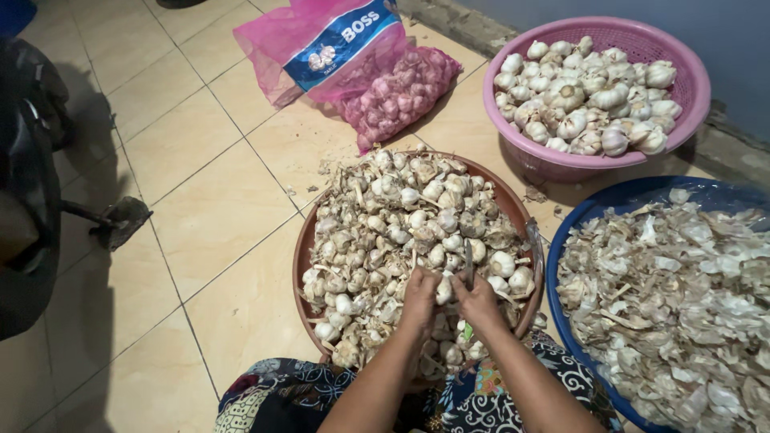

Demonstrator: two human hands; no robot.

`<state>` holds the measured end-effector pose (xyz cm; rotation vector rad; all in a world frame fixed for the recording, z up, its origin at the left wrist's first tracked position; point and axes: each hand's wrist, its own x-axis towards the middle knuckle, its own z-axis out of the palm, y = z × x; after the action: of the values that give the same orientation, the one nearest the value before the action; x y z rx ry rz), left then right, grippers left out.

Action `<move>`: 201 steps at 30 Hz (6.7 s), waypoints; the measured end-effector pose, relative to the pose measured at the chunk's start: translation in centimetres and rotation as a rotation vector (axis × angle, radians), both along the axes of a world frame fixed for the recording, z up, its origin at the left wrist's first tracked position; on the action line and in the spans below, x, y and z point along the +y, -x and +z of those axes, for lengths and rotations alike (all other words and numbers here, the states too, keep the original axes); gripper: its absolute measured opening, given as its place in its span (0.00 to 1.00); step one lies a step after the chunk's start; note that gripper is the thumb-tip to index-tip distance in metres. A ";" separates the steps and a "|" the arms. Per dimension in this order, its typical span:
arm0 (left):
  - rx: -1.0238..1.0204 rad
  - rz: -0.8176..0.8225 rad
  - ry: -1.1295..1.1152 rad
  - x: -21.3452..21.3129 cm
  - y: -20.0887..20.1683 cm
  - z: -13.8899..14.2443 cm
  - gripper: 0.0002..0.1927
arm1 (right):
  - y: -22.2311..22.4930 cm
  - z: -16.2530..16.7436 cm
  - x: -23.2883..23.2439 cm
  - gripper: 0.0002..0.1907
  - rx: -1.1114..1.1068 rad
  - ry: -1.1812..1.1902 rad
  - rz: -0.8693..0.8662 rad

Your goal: The person sits on the floor trimming garlic bulbs, using a small knife to cut off root and stem ends from each bulb. Trimmed bulbs are placed into a pink basket, while discarded peels and trimmed-off pieces collect in a blue basin beside them.

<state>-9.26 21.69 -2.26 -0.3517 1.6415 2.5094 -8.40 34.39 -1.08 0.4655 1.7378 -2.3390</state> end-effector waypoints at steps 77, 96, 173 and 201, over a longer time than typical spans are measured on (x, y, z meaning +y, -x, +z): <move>-0.178 -0.030 -0.140 -2.0 -1.1 2.9 0.26 | 0.3 3.0 1.0 0.23 0.002 -0.659 0.154; 0.008 -0.271 0.341 -6.5 -3.4 3.6 0.28 | -1.5 4.4 0.6 0.36 -0.230 -0.406 0.173; -0.036 -0.164 -0.113 -23.5 -14.2 5.4 0.28 | -13.6 13.7 -22.3 0.29 0.594 -0.950 0.475; 0.062 -0.132 -0.373 -24.4 -13.4 7.8 0.14 | -10.6 15.6 -18.1 0.19 0.008 -0.439 0.211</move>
<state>4.16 -2.67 5.57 -0.1208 1.1330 2.6698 2.23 16.28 14.57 0.3143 2.1899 -1.8181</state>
